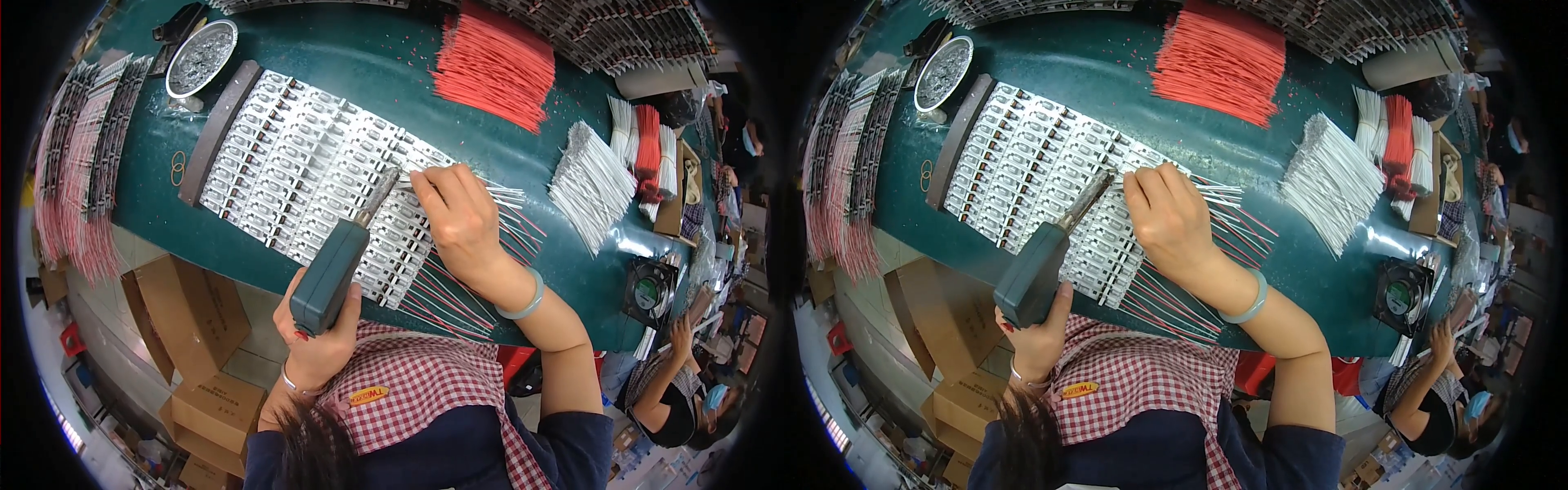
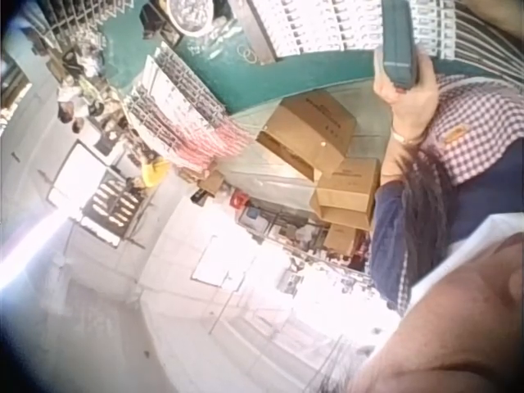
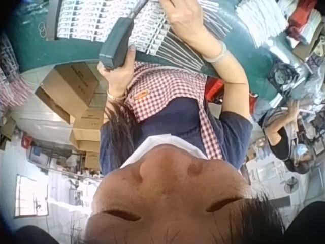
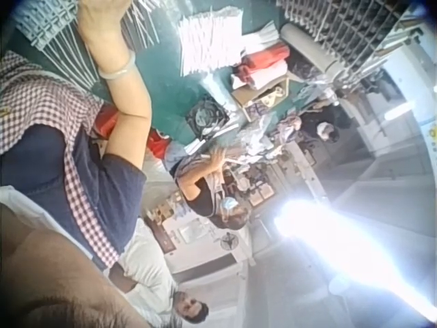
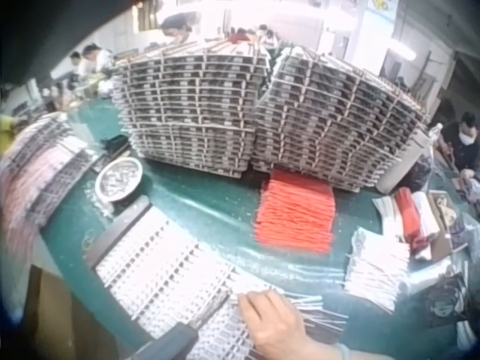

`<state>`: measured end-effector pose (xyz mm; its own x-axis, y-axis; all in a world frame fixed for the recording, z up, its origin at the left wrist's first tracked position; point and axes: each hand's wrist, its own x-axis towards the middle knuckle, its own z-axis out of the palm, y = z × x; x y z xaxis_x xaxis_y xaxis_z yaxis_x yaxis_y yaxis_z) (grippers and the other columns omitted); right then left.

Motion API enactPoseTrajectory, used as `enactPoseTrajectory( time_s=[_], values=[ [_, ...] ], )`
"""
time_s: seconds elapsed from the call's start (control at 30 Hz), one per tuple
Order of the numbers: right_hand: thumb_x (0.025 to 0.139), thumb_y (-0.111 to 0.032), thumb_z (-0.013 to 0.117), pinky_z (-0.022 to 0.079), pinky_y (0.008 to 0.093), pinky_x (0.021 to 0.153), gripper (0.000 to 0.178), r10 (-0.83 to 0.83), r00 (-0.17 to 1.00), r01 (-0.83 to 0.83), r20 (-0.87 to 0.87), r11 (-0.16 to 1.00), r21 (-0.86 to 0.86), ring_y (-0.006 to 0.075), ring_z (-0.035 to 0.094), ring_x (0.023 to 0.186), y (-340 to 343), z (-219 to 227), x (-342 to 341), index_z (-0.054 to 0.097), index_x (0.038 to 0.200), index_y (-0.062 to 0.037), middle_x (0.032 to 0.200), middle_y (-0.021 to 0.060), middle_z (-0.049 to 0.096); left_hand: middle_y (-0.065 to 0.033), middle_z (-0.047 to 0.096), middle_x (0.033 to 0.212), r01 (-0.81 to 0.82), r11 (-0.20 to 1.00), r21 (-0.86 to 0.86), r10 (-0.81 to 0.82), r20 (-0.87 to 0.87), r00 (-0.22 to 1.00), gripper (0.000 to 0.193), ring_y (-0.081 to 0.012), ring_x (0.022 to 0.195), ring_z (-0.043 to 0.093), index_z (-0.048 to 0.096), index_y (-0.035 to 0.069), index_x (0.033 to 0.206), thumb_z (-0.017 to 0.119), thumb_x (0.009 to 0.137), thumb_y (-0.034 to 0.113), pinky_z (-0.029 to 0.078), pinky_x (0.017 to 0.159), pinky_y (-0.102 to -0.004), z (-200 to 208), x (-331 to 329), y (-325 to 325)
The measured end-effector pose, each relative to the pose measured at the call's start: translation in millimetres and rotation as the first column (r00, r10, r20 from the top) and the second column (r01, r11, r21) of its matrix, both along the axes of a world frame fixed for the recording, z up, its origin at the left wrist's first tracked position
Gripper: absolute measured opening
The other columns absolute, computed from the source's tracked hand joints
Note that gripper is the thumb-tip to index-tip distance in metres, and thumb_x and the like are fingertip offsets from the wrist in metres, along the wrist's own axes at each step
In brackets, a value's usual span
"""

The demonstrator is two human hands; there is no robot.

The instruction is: The person places a circuit board panel on the workbench, then solders white wires and red wires onto the board terminals using a soldering gun.

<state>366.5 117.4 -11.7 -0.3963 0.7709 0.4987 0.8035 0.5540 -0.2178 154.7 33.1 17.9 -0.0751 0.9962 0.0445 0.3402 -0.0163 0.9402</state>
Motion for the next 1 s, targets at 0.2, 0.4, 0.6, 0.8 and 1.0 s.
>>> enactPoseTrajectory(
  time_s=[0.2,0.4,0.6,0.8,1.0],
  values=[
    [0.072,-0.005,0.063,0.052,0.0341,0.071,0.032,0.006,1.000,-0.006,0.003,1.000,-0.005,0.0255,0.058,0.083,0,2,0,0.067,0.101,0.0078,0.093,0.0123,0.060,-0.0098,0.069,0.085,-0.032,0.999,0.004,0.032,-0.057,0.998,0.019,-0.0162,0.069,0.066,0.069,-0.005,0.098,0.077,0.082,0.001,0.052,0.063,-0.0274,-1,-3,-7],
    [0.072,-0.005,0.064,0.052,0.0341,0.071,0.032,-0.005,1.000,0.005,0.004,1.000,0.004,0.0254,0.058,0.084,0,0,0,0.067,0.102,0.0072,0.093,0.0118,0.060,-0.0086,0.071,0.107,0.018,0.998,-0.052,-0.019,-0.015,1.000,0.035,-0.0157,0.095,0.067,0.067,-0.004,0.118,0.077,0.085,-0.001,0.054,0.084,-0.0300,4,-10,-14],
    [0.073,-0.003,0.065,0.052,0.0346,0.071,0.033,0.014,0.999,-0.014,-0.037,1.000,-0.002,0.0251,0.060,0.085,-6,3,-2,0.067,0.104,0.0070,0.096,0.0119,0.062,-0.0118,0.071,0.086,-0.072,0.995,0.073,0.074,-0.032,0.997,0.022,-0.0187,0.069,0.069,0.070,-0.006,0.101,0.078,0.082,0.003,0.054,0.064,-0.0283,-1,-7,-10],
    [0.069,0.002,0.065,0.053,0.0353,0.066,0.034,0.007,0.997,-0.007,-0.080,1.000,-0.008,0.0261,0.062,0.079,-7,2,-7,0.070,0.103,0.0047,0.094,0.0112,0.066,-0.0120,0.070,0.087,-0.062,0.996,0.067,0.063,-0.026,0.998,0.022,-0.0207,0.070,0.068,0.070,-0.006,0.100,0.078,0.081,0.000,0.054,0.065,-0.0295,-3,-8,-13],
    [0.069,0.001,0.064,0.053,0.0350,0.067,0.034,0.005,0.998,-0.006,-0.058,1.000,-0.024,0.0261,0.062,0.080,-8,2,-8,0.069,0.103,0.0050,0.095,0.0114,0.066,-0.0121,0.068,0.090,-0.005,0.999,0.049,0.008,-0.063,0.998,0.020,-0.0198,0.073,0.067,0.069,-0.006,0.099,0.077,0.080,-0.003,0.053,0.065,-0.0291,1,-11,-13]
  ],
)
